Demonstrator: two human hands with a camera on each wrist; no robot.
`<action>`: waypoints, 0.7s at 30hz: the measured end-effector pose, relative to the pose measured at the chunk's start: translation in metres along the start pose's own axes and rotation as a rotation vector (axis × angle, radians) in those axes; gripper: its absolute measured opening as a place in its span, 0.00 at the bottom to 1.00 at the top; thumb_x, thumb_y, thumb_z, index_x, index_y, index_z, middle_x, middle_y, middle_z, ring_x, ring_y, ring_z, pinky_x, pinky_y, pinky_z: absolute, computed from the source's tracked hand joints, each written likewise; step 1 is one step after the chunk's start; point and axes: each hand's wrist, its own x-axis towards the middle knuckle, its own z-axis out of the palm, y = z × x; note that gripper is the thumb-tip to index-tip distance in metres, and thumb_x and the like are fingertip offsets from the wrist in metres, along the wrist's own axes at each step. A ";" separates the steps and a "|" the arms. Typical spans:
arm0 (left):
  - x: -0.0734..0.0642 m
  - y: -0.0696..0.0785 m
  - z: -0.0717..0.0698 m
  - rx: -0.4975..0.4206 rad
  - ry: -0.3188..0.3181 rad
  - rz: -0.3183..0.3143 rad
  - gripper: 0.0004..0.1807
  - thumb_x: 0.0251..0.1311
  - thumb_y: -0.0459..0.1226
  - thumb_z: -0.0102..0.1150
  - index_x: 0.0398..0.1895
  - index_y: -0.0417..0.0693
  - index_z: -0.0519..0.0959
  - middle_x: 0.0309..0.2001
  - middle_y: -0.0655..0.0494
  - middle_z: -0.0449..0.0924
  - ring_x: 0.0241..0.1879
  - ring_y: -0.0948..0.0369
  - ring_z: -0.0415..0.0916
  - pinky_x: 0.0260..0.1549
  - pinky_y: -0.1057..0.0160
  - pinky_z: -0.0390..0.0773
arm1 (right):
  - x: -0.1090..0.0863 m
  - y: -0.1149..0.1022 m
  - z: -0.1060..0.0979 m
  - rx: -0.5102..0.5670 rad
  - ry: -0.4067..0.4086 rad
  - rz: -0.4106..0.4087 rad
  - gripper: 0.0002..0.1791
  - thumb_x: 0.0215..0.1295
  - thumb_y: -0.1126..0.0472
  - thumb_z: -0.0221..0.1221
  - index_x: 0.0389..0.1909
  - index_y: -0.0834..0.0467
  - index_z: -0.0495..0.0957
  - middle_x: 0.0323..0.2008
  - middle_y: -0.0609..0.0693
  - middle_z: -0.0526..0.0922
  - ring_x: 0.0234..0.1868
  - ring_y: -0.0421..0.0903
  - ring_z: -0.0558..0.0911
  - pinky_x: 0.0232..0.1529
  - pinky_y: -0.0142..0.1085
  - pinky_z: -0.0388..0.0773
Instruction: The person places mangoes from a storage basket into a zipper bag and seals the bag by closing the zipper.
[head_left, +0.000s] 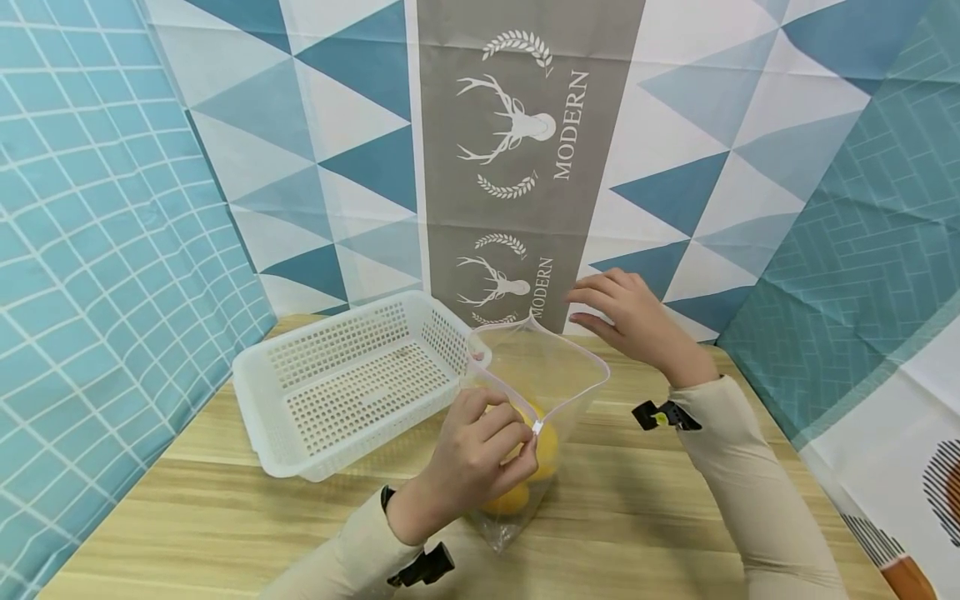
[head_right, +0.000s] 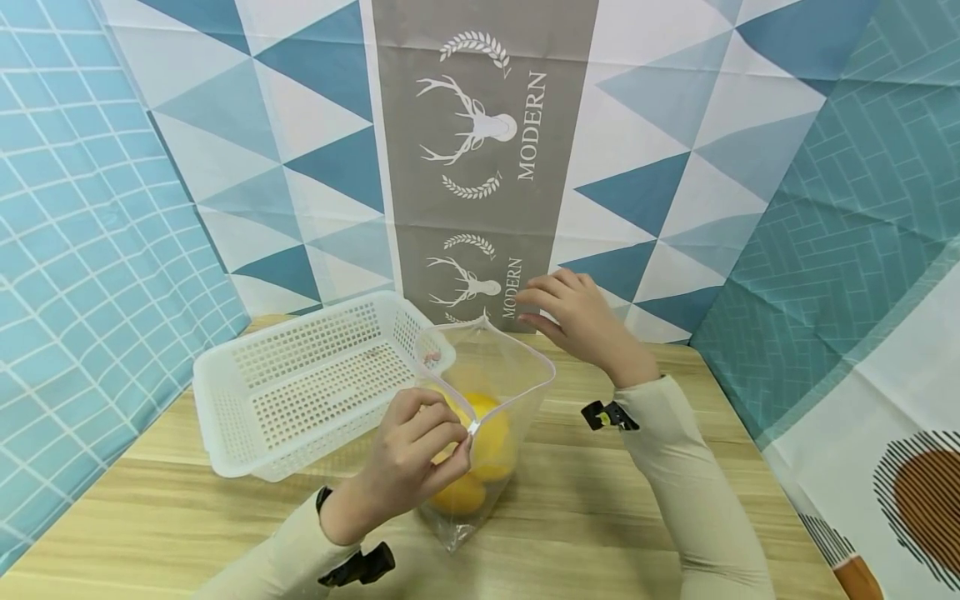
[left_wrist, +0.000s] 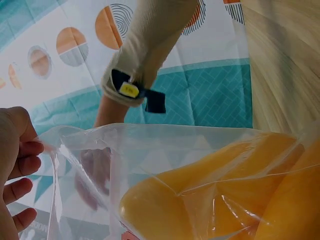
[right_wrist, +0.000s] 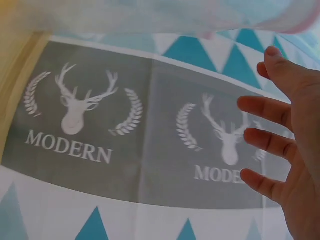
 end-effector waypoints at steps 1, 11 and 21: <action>0.000 0.000 0.000 0.000 -0.001 0.001 0.11 0.56 0.33 0.51 0.18 0.49 0.77 0.24 0.60 0.75 0.31 0.56 0.71 0.31 0.61 0.69 | 0.002 0.002 0.003 -0.009 -0.013 -0.004 0.14 0.64 0.61 0.65 0.51 0.58 0.81 0.48 0.57 0.82 0.47 0.59 0.77 0.43 0.53 0.70; -0.002 0.004 0.002 0.007 -0.016 -0.010 0.12 0.58 0.33 0.50 0.18 0.49 0.77 0.24 0.60 0.76 0.32 0.56 0.72 0.33 0.61 0.69 | 0.014 0.007 0.035 -0.027 -0.093 -0.008 0.19 0.60 0.69 0.66 0.52 0.52 0.80 0.52 0.60 0.80 0.50 0.61 0.76 0.43 0.56 0.72; 0.000 0.005 0.001 0.001 -0.028 -0.015 0.12 0.58 0.33 0.50 0.18 0.49 0.78 0.24 0.60 0.76 0.32 0.56 0.72 0.34 0.61 0.70 | 0.013 0.005 0.040 0.026 -0.099 0.013 0.15 0.60 0.66 0.66 0.47 0.51 0.79 0.53 0.59 0.79 0.52 0.60 0.75 0.43 0.56 0.70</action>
